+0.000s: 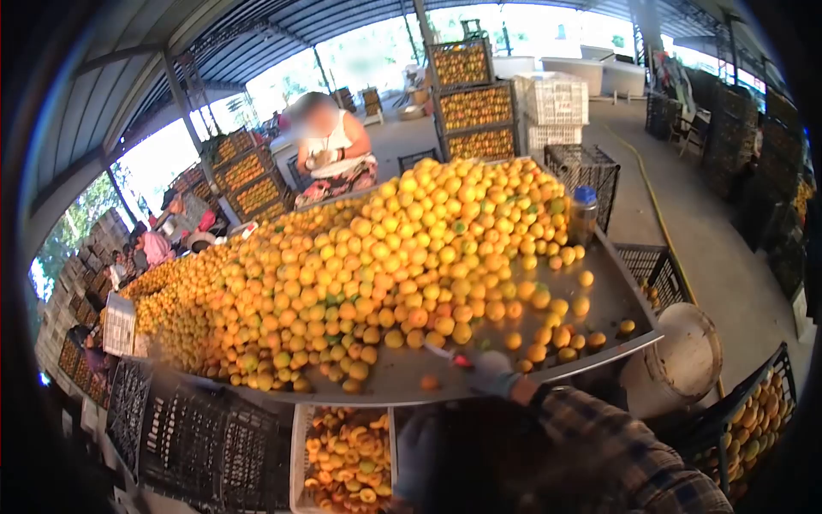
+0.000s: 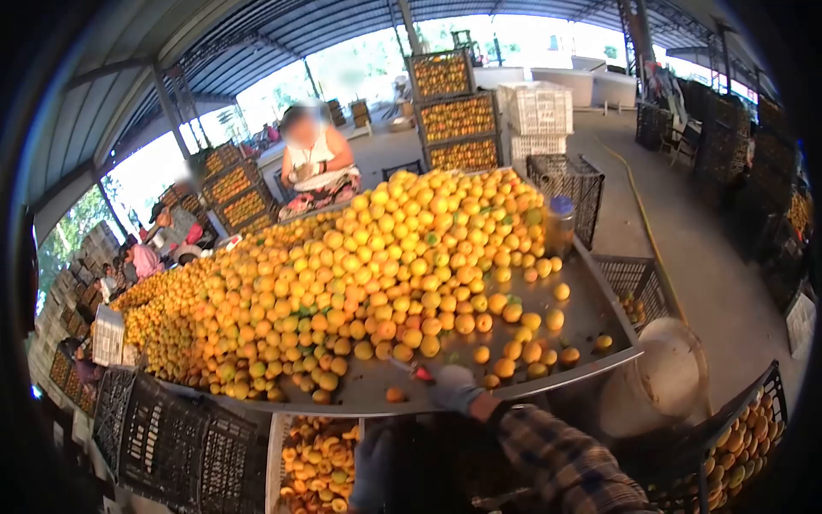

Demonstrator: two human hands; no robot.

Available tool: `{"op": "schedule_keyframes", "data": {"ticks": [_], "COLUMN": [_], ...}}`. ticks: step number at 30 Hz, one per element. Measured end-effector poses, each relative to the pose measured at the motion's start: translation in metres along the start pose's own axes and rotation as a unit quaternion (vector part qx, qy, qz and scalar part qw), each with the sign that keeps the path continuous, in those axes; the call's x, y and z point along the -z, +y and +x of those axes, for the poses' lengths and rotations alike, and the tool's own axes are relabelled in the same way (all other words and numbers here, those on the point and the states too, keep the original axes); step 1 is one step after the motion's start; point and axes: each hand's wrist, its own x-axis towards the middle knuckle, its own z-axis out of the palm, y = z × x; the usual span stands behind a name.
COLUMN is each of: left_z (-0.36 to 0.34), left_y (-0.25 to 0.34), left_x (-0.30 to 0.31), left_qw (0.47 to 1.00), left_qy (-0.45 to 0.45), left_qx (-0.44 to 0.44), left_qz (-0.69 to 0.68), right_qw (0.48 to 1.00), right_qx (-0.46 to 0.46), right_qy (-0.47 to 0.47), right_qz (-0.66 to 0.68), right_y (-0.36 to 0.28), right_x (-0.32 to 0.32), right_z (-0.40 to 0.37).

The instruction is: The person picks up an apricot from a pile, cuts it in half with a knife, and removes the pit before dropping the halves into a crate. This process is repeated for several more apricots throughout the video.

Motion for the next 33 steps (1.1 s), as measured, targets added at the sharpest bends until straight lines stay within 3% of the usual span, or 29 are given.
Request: {"op": "schedule_keyframes", "data": {"ticks": [3,4,5,6,7,9,10,12,16,17,18,19,21,22,24,26,29,33], "left_z": [0.052,0.067,0.083,0.098,0.112,0.134,0.141,0.151,0.152,0.151,0.148,0.133,0.086,0.063,0.026,0.008,-0.010,-0.031], "left_y": [-0.028,-0.032,-0.033,-0.034,-0.035,-0.039,-0.041,-0.044,-0.052,-0.051,-0.051,-0.038,0.015,0.030,0.046,0.039,0.028,0.023], "left_x": [0.031,0.034,0.034,0.031,0.026,0.014,0.006,-0.009,-0.016,-0.016,-0.015,-0.018,-0.048,-0.063,-0.094,-0.112,-0.133,-0.157], "left_qw": [0.969,0.969,0.938,0.895,0.895,0.926,0.925,0.837,0.837,0.962,0.983,0.983,0.880,0.881,0.805,0.796,0.794,0.821], "left_qy": [0.035,0.036,0.046,0.054,0.050,-0.104,-0.110,-0.159,-0.116,-0.117,-0.104,-0.109,-0.245,-0.247,-0.267,-0.276,-0.283,-0.292], "left_qx": [-0.135,-0.134,-0.222,-0.309,-0.314,-0.118,-0.123,0.011,0.003,0.063,0.124,0.135,0.182,0.198,0.247,0.269,0.293,0.281], "left_qz": [0.204,0.204,0.264,0.318,0.312,0.344,0.343,0.524,0.535,0.237,-0.082,-0.062,-0.365,-0.352,-0.468,-0.466,-0.452,-0.402], "right_qw": [0.983,0.989,0.992,0.988,0.980,0.988,0.986,0.967,0.954,0.949,0.947,0.942,0.933,0.915,0.890,0.769,0.732,0.683], "right_qx": [0.112,0.104,0.097,0.103,0.108,-0.023,-0.093,-0.195,-0.206,-0.212,-0.205,-0.200,-0.124,-0.114,-0.117,-0.114,-0.153,-0.159], "right_qy": [0.128,0.104,0.082,0.114,0.147,0.120,0.097,0.068,0.116,0.121,0.102,0.081,0.090,0.067,0.055,0.064,0.024,0.058], "right_qz": [0.067,0.030,-0.009,0.034,0.076,0.092,0.100,0.147,0.186,0.199,0.226,0.256,0.327,0.381,0.437,0.626,0.664,0.710], "right_y": [-0.023,-0.025,-0.020,-0.008,0.004,0.013,0.012,0.001,-0.010,-0.011,-0.012,-0.014,-0.001,0.004,0.005,-0.004,-0.001,0.011], "right_x": [0.072,0.094,0.108,0.108,0.104,0.096,0.093,0.094,0.090,0.096,0.101,0.104,0.093,0.089,0.083,0.084,0.100,0.096], "right_z": [-0.060,-0.088,-0.114,-0.136,-0.162,-0.212,-0.232,-0.262,-0.277,-0.272,-0.268,-0.268,-0.264,-0.261,-0.263,-0.262,-0.276,-0.295]}}
